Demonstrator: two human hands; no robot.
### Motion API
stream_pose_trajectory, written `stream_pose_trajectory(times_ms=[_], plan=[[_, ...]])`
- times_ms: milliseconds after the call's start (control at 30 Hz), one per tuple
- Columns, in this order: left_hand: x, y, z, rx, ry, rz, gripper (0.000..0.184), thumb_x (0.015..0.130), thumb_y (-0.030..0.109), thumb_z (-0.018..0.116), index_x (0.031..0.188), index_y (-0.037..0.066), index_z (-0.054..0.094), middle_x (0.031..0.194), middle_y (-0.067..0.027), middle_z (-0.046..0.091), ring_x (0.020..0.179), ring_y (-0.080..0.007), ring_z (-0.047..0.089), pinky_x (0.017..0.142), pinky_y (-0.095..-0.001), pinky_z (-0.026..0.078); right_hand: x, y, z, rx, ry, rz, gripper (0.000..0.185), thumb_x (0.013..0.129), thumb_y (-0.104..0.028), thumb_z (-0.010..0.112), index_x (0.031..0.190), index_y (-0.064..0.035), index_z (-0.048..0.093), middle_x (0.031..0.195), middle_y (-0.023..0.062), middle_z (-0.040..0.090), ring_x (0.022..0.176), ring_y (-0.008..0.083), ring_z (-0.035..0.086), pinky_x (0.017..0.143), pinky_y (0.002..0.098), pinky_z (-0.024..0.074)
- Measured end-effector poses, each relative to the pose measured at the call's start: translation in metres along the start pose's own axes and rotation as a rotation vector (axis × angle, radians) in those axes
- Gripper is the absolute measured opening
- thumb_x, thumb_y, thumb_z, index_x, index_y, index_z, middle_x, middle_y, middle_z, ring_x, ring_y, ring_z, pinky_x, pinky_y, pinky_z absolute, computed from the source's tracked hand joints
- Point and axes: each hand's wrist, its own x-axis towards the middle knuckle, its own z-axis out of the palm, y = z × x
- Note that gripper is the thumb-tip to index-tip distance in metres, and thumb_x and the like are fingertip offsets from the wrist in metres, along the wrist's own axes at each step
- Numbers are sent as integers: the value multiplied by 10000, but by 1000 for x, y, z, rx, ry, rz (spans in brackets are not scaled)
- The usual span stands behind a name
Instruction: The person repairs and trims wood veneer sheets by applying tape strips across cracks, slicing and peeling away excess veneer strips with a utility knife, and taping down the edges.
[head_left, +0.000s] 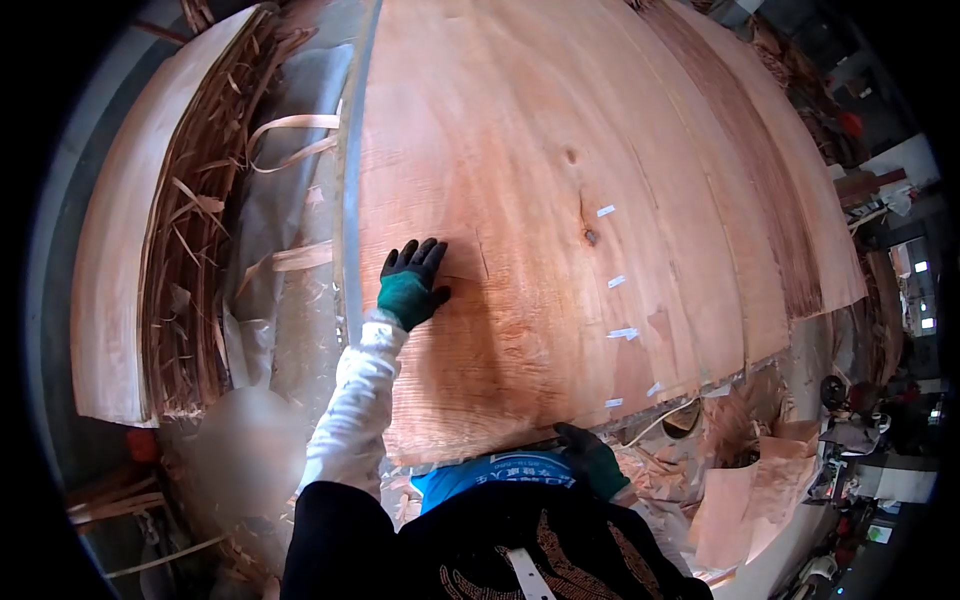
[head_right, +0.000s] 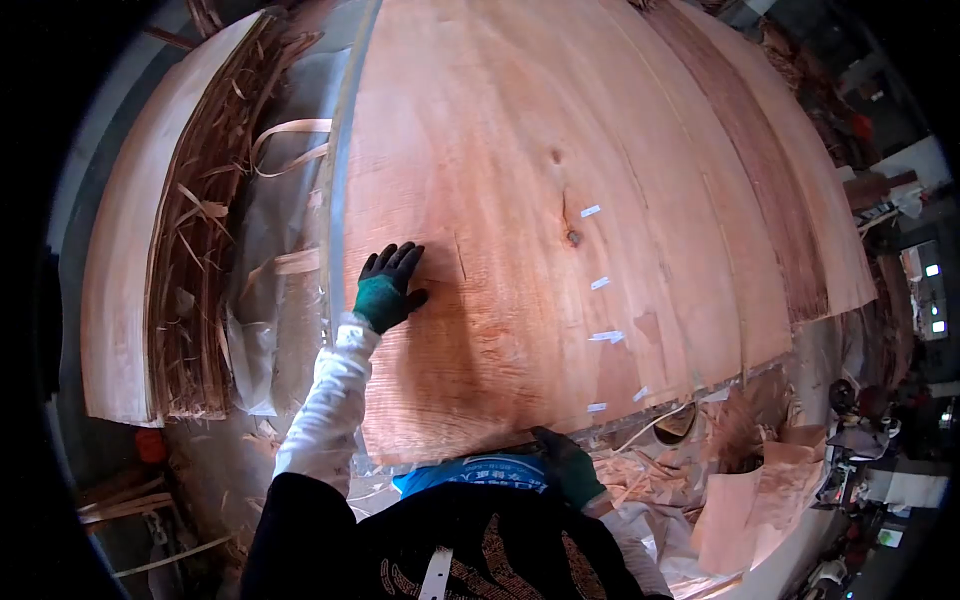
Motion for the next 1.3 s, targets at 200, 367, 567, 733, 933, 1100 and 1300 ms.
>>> stream_pose_trajectory(times_ms=[200,367,567,733,933,1100,1300], plan=[[6,-14,12,31,2,86,194,737,246,684,922,191,698,1034,-59,670,988,-292,599,1026,-493,356,-4,1,-8,-16,22,-5,448,854,-70,537,1302,-48,538,1247,198,590,1157,335,562,975,386,450],[6,-15,4,-162,-31,209,176,765,125,641,915,178,716,917,-48,700,859,-282,641,902,-408,460,18,1,-31,-164,89,-210,385,889,-77,504,1268,-71,567,1205,196,605,1125,345,575,954,404,463],[49,32,-46,-656,-580,448,203,857,24,618,1052,-21,655,1027,-150,675,933,-264,646,833,-335,522,57,-125,-97,-25,384,-379,512,827,-41,639,1320,-58,502,1213,142,582,999,239,629,818,312,523],[76,82,-52,-598,-732,659,203,851,63,648,1041,-6,672,1044,-153,679,927,-279,648,848,-342,518,90,-153,-97,-249,350,-549,628,780,-167,715,1343,-40,467,1297,199,531,1137,330,572,910,380,491],[108,114,-31,-732,-796,844,257,866,109,660,1099,1,656,1062,-169,672,964,-281,645,855,-341,510,141,-84,-78,-105,420,-374,227,795,-170,713,966,-29,665,831,151,664,752,286,654,650,360,512],[147,109,-25,-519,-33,228,360,866,74,665,1211,0,593,1068,-131,675,966,-178,638,857,-301,504,198,-58,-116,540,358,44,192,800,-174,668,857,5,631,649,117,602,528,192,613,435,326,492],[167,135,20,-311,89,390,290,843,147,656,1127,91,657,1126,-142,653,1055,-319,607,919,-398,479,281,-61,-170,571,325,82,129,774,-142,674,813,-25,636,674,88,623,555,175,605,463,322,501]])
